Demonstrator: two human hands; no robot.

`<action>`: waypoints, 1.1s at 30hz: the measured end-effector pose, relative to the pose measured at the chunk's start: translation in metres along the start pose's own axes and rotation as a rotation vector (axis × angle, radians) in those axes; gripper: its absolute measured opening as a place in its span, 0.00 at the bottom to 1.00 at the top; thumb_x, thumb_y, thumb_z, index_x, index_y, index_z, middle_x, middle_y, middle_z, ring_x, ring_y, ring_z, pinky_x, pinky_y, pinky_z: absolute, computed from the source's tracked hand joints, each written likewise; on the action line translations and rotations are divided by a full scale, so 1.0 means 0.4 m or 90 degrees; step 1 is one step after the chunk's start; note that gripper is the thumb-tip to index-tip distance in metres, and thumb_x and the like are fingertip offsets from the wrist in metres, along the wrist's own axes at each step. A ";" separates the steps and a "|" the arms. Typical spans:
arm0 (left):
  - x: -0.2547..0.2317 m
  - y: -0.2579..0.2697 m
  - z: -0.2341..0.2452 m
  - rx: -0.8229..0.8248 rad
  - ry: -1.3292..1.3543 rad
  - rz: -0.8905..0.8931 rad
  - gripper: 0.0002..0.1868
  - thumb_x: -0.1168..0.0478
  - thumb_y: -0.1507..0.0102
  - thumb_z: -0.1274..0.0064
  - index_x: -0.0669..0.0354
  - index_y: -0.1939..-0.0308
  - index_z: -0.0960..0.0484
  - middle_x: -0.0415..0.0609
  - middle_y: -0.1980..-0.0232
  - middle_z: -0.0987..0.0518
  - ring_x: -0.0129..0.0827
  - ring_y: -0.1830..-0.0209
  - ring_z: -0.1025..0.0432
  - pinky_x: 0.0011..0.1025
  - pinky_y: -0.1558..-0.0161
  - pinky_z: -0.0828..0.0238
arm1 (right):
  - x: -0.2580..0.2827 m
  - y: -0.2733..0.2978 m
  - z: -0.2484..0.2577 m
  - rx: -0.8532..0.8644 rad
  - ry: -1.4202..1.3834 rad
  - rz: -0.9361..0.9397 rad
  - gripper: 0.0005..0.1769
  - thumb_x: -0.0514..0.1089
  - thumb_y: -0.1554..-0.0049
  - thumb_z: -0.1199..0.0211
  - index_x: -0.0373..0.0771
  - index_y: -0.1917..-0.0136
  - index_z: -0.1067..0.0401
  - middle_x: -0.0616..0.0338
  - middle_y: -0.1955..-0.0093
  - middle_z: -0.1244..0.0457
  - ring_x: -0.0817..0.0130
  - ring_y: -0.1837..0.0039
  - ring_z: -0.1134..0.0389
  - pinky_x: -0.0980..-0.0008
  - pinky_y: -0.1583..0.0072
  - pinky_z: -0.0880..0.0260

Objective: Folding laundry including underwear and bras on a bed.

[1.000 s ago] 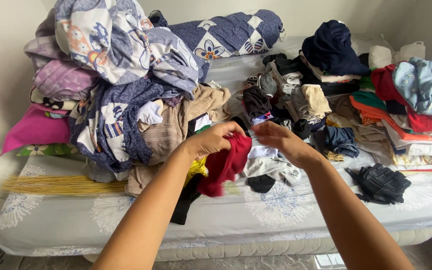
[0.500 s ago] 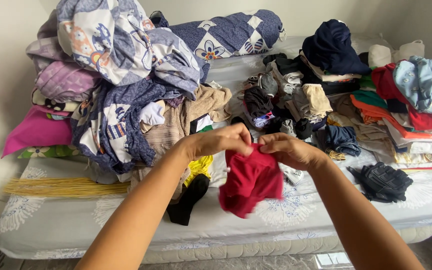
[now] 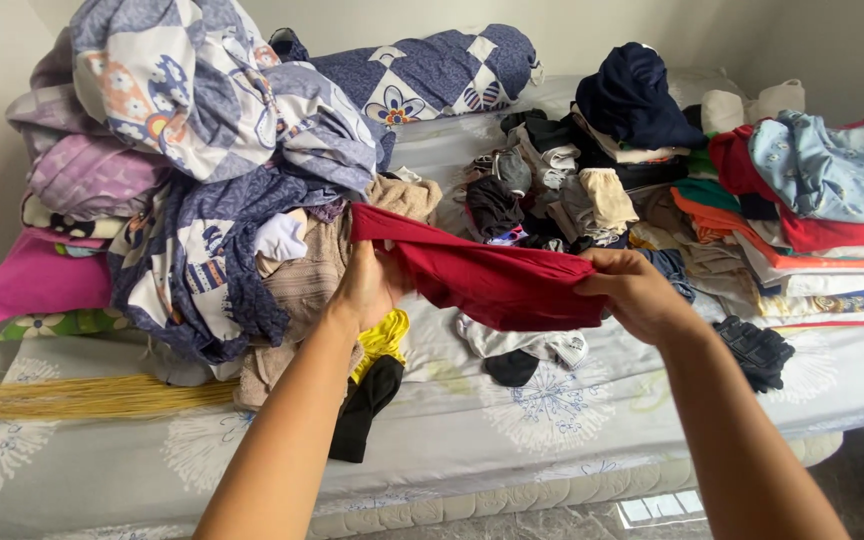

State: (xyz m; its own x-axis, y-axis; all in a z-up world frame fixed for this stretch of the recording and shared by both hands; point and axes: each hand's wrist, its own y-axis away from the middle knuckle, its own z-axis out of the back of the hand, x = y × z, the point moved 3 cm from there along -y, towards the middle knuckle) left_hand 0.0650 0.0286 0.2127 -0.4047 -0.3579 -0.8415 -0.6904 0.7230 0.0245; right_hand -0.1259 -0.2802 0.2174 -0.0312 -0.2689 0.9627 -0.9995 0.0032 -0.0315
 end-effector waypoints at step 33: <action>0.087 -0.093 -0.124 0.297 -0.216 0.209 0.11 0.55 0.31 0.37 0.55 0.64 0.19 0.37 0.64 0.22 0.24 0.64 0.32 0.25 0.60 0.36 | 0.121 0.133 0.140 0.052 0.456 -0.280 0.13 0.49 0.41 0.34 0.38 0.52 0.22 0.61 0.58 0.32 0.68 0.54 0.35 0.66 0.49 0.36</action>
State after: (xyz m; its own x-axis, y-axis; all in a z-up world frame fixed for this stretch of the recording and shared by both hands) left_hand 0.0470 -0.0402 0.2094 -0.2857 0.0751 -0.9554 -0.2004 0.9702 0.1362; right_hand -0.1803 -0.3469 0.2472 0.3374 0.4467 0.8286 -0.9186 -0.0359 0.3934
